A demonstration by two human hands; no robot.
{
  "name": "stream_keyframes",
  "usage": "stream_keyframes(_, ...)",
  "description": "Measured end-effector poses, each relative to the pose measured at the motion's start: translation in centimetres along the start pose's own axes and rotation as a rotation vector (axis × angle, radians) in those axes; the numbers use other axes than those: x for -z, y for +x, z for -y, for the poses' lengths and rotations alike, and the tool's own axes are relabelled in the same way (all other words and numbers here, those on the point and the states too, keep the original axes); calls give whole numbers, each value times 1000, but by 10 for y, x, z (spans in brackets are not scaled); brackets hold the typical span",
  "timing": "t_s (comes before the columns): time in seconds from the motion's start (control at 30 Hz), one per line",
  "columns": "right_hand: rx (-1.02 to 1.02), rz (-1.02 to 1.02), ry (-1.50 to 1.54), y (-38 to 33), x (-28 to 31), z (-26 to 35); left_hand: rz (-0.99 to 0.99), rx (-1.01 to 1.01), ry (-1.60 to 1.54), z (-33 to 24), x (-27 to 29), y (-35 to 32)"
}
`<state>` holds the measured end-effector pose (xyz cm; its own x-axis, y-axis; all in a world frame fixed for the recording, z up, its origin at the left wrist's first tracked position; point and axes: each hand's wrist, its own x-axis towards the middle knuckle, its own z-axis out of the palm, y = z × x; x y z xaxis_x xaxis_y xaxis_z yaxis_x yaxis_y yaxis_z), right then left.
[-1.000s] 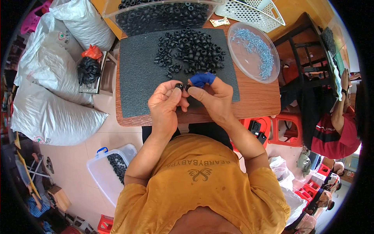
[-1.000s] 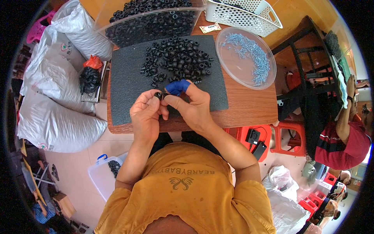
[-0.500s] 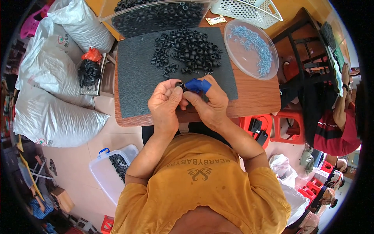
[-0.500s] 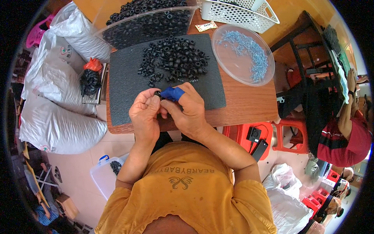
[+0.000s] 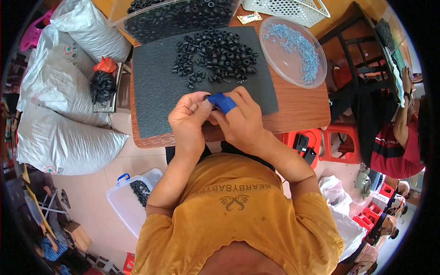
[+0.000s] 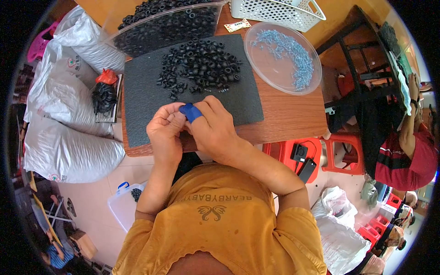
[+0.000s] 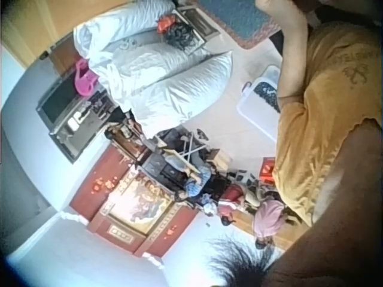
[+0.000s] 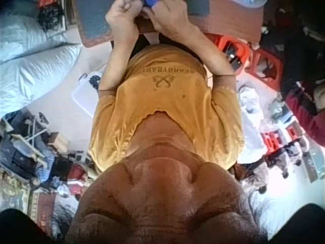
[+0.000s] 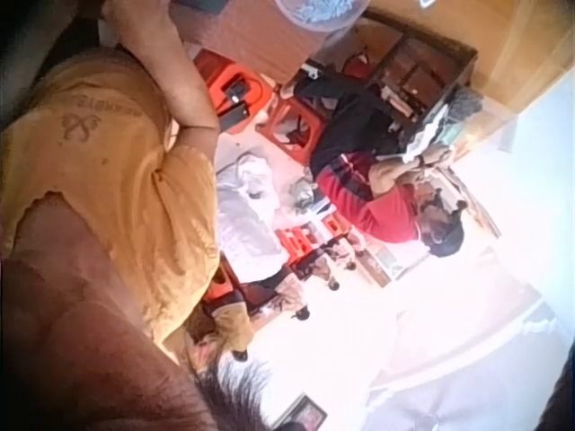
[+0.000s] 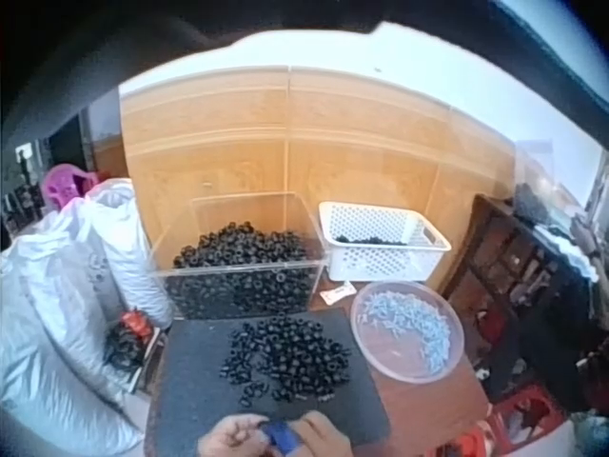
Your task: The person assembles small plastic components by picking up small inserts from a dish and pressing them into black plastic caps by hand.
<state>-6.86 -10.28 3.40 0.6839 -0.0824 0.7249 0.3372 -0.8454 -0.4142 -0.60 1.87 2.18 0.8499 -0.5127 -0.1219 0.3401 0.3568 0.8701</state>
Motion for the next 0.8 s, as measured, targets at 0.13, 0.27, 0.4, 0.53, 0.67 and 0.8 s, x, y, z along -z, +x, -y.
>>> stream_keyframes(0.13,-87,-32,25,-2,3,4,-45,81,-202,0,-1,1)
stream_keyframes(0.27,-52,-57,14,-3,4,3,-58,87,-247,0,-2,0)
stream_keyframes(0.4,39,-87,-33,-5,2,3,-79,68,-257,2,-5,-3)
stream_keyframes(0.53,75,-125,-70,-8,-2,3,-82,25,-278,6,-7,-4)
stream_keyframes(0.67,39,-126,-57,-7,0,4,-33,36,-286,7,-6,-6)
stream_keyframes(0.8,-179,-43,37,-5,16,7,41,18,-256,7,-5,-7)
